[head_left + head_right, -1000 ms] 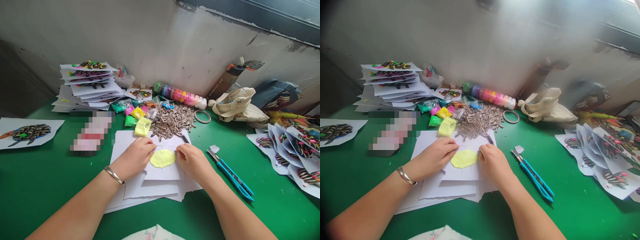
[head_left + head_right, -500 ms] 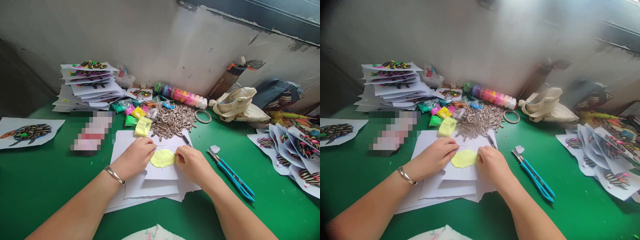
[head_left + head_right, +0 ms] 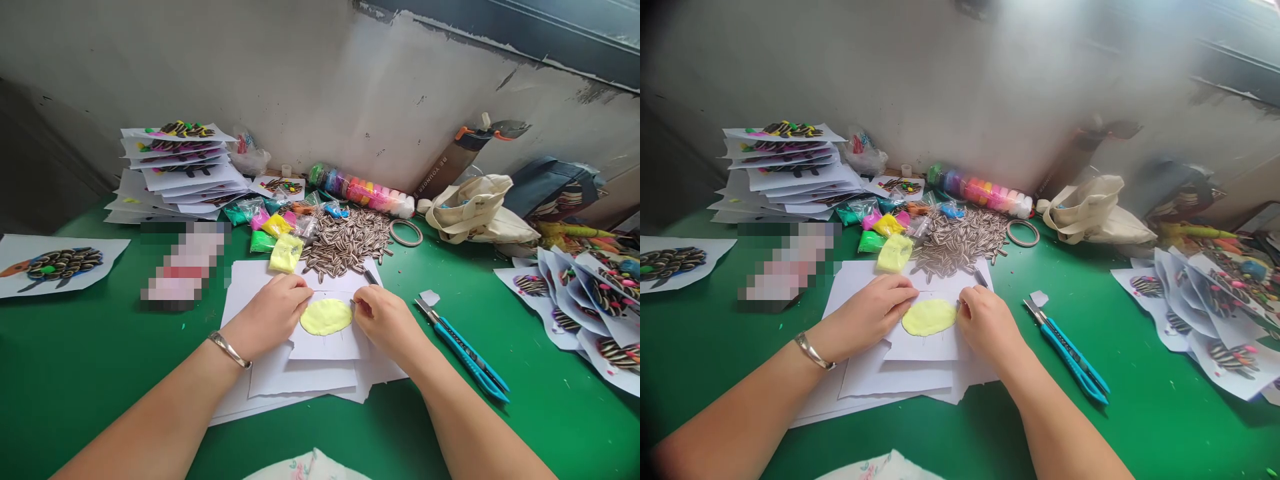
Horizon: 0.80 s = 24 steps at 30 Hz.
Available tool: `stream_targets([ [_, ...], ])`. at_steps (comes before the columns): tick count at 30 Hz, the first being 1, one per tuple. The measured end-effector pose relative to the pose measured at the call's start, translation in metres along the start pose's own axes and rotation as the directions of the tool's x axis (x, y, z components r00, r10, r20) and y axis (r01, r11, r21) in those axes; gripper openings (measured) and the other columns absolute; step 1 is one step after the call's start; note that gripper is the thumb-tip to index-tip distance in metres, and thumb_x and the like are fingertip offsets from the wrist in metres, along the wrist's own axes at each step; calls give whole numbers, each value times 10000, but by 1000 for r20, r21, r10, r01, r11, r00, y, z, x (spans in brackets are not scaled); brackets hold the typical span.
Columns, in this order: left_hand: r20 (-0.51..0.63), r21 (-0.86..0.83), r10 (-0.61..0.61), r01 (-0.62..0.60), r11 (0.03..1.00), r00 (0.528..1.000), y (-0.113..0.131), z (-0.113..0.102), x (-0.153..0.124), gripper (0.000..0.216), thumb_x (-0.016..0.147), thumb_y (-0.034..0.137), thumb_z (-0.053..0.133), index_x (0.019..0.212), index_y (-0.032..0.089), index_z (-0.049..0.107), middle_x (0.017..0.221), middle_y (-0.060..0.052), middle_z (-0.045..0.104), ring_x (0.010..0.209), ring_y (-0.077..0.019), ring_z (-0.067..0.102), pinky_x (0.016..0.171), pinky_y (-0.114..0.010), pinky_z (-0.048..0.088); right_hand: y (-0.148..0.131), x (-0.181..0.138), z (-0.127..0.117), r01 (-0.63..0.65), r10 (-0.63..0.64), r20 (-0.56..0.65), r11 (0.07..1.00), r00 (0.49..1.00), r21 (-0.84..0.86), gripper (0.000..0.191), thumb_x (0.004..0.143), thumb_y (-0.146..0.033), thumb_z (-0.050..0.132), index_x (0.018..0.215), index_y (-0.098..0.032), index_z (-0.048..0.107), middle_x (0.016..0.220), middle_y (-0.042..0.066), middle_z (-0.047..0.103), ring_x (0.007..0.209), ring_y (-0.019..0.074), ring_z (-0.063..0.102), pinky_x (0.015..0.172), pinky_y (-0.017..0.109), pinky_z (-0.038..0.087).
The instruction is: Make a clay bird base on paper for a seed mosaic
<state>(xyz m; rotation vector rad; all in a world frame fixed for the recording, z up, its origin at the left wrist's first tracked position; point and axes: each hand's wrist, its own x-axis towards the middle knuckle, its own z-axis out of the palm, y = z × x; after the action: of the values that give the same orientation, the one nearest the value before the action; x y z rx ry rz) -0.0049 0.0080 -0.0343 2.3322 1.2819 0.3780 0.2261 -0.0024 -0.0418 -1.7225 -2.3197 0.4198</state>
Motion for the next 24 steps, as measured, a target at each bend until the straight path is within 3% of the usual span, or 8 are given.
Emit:
stream_targets([
  [5,-2,8,6,-6,1000,1000,0,0,0,255,932,133,439,1024,164,675,1013,-83,597,967,-218,532,865,-358,475,2,0,2,69,-72,51,996,996,55,162,766,-53,455,728,-200,513,715,-6,534,655,133,487,581,245,301],
  [10,-4,10,8,-8,1000,1000,0,0,-1,250,935,140,437,1003,159,677,1007,-83,597,963,-219,532,862,-360,475,4,2,4,45,-44,-16,998,999,52,147,786,-72,461,742,-199,522,724,-2,538,668,139,491,599,247,312],
  [15,-14,12,17,-17,1000,1000,-1,1,0,245,930,139,446,1008,165,676,1005,-82,598,964,-219,536,866,-355,472,3,3,4,91,-93,21,993,995,77,163,782,-59,460,734,-198,531,717,-8,529,649,129,475,581,241,305],
  [19,-17,6,14,-13,1000,1000,0,1,0,249,935,147,439,996,166,679,993,-81,597,954,-216,538,856,-350,474,3,5,7,57,-54,-49,996,997,65,148,815,-88,464,762,-196,551,737,-1,535,671,133,486,590,242,309],
  [24,-14,8,15,-15,1000,1000,-1,1,-1,245,932,144,441,988,164,679,998,-83,601,964,-218,536,862,-353,476,3,6,8,134,-135,8,988,991,76,191,811,-60,447,758,-200,566,763,2,552,660,126,479,578,235,306],
])
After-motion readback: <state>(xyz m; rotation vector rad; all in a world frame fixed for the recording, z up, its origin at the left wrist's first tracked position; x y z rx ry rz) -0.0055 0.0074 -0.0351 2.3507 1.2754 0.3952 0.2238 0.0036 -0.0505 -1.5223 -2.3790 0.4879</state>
